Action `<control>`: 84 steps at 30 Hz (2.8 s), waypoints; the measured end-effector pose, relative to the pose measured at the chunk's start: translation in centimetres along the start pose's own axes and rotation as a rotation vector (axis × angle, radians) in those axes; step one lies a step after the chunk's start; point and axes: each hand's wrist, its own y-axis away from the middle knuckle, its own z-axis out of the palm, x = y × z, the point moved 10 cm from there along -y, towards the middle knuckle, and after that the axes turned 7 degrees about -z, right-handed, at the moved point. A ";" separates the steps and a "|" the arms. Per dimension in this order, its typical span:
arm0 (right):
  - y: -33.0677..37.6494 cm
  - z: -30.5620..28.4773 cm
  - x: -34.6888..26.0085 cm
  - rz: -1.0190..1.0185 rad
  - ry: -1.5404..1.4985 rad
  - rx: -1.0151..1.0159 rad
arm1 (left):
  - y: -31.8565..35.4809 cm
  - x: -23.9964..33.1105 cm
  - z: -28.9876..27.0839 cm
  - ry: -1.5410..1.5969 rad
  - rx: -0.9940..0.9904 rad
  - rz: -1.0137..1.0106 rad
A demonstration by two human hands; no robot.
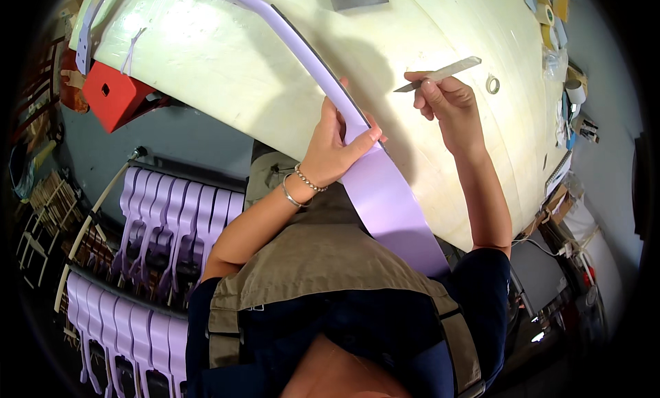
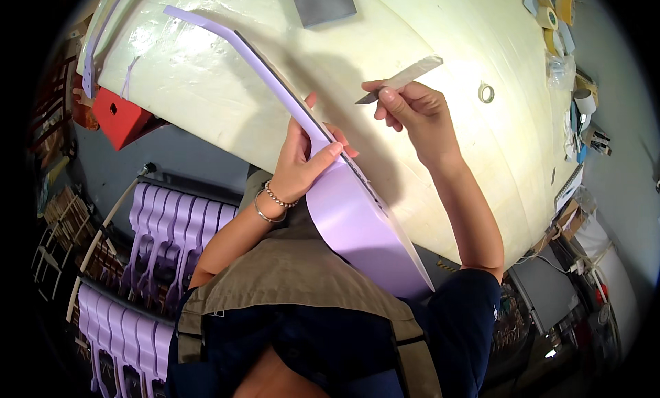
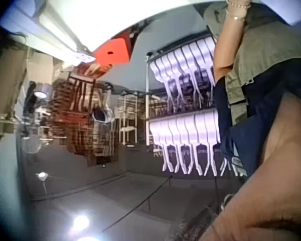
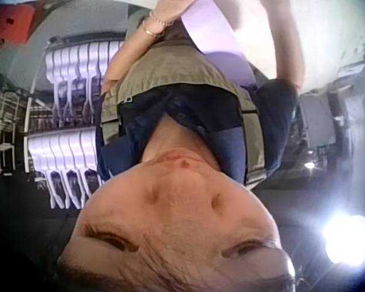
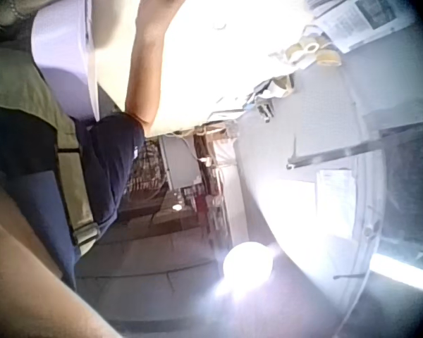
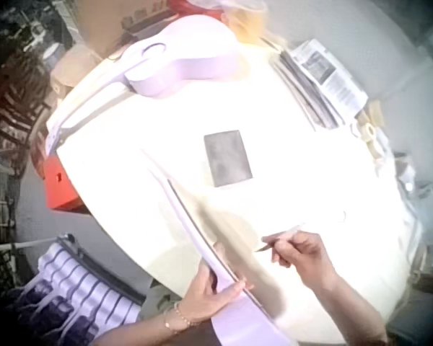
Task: The person uses a craft knife to trim edges and a sanding block to smooth the surface of purple and teal plastic guitar-shaped parts. They handle the items one at a time, inspecting them and placing them on a nearby rack after finishing.
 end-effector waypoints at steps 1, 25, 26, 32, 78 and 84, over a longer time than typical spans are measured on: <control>-0.1 0.6 -0.8 -0.067 0.033 -0.020 | 0.0 0.0 0.1 -0.002 -0.010 0.004; -0.5 8.6 -7.7 -0.700 0.787 -0.381 | 0.0 -0.5 -0.1 0.152 -0.070 0.044; -0.6 8.7 -7.9 -0.696 0.795 -0.377 | -0.1 -0.7 -0.2 0.154 -0.067 0.022; 0.2 8.5 -7.4 -0.672 0.840 -0.404 | -0.1 -0.8 -0.2 0.152 -0.047 -0.005; -1.3 5.5 -6.6 -0.398 0.403 -0.344 | 0.0 0.1 0.0 0.090 -0.064 0.026; -6.4 6.2 -8.6 -0.488 0.263 -0.143 | 0.2 0.1 0.2 -0.079 -0.065 0.058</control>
